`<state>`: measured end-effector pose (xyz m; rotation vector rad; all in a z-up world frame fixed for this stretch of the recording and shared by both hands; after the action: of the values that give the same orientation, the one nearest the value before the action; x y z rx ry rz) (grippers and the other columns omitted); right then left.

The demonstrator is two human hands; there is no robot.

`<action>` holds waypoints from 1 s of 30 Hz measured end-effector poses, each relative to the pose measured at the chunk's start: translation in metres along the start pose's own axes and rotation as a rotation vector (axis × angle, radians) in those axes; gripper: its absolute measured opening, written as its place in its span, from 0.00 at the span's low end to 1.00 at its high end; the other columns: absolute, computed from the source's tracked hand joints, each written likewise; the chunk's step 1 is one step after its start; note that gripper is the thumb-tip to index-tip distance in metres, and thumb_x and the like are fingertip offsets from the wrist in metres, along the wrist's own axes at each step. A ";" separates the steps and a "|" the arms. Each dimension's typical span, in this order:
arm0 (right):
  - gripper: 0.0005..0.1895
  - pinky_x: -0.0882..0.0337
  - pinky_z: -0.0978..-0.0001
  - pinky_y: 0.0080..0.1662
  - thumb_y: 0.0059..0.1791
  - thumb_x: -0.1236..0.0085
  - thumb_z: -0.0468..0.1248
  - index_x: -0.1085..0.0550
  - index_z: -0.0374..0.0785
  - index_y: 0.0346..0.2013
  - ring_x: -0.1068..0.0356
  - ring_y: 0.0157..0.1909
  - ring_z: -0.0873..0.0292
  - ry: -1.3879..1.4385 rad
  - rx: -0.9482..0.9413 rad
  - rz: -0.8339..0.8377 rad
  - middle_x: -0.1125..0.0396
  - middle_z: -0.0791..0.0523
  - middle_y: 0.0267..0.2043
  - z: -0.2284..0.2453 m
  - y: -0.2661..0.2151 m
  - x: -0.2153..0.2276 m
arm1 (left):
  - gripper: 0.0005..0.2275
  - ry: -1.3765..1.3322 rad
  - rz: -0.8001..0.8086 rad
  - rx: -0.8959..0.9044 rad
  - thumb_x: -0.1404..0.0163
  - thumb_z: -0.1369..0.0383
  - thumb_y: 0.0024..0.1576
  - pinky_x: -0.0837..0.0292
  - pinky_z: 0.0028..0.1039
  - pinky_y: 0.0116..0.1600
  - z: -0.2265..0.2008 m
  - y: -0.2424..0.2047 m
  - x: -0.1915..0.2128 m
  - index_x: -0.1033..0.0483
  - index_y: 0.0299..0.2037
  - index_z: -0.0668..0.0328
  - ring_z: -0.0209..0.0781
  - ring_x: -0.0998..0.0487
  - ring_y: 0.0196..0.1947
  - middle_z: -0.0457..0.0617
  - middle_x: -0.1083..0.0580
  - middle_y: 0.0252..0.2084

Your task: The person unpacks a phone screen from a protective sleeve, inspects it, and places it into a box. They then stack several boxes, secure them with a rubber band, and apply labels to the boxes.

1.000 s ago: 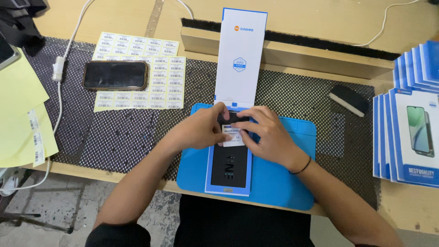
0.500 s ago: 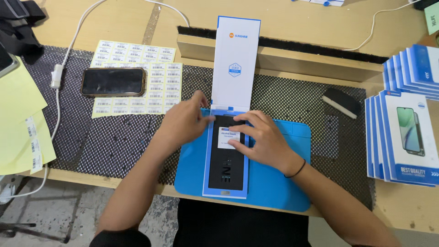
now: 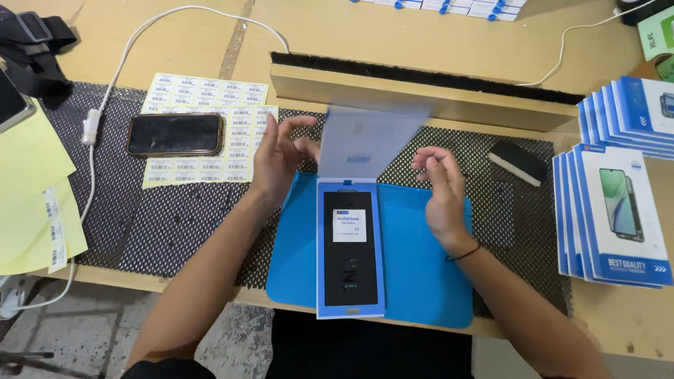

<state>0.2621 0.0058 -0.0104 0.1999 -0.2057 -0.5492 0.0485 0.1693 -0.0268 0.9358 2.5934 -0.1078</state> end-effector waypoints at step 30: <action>0.28 0.34 0.57 0.65 0.57 0.59 0.45 0.39 0.36 0.69 0.37 0.70 0.48 -0.237 -0.029 0.327 0.38 0.47 0.70 0.059 -0.032 0.039 | 0.24 0.980 0.205 0.250 0.51 0.55 0.56 0.20 0.31 0.45 -0.013 -0.038 -0.085 0.43 0.57 0.57 0.37 0.26 0.52 0.50 0.28 0.53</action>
<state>0.2641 -0.0492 0.0444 0.0694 -0.4520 -0.2489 0.0805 0.0911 0.0150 1.6590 3.3688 0.1222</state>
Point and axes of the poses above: each hand's wrist, its own y-axis towards the middle knuckle, its own x-axis out of the back of the hand, z = x × y, the point moved 6 cm from there along y, towards the middle knuckle
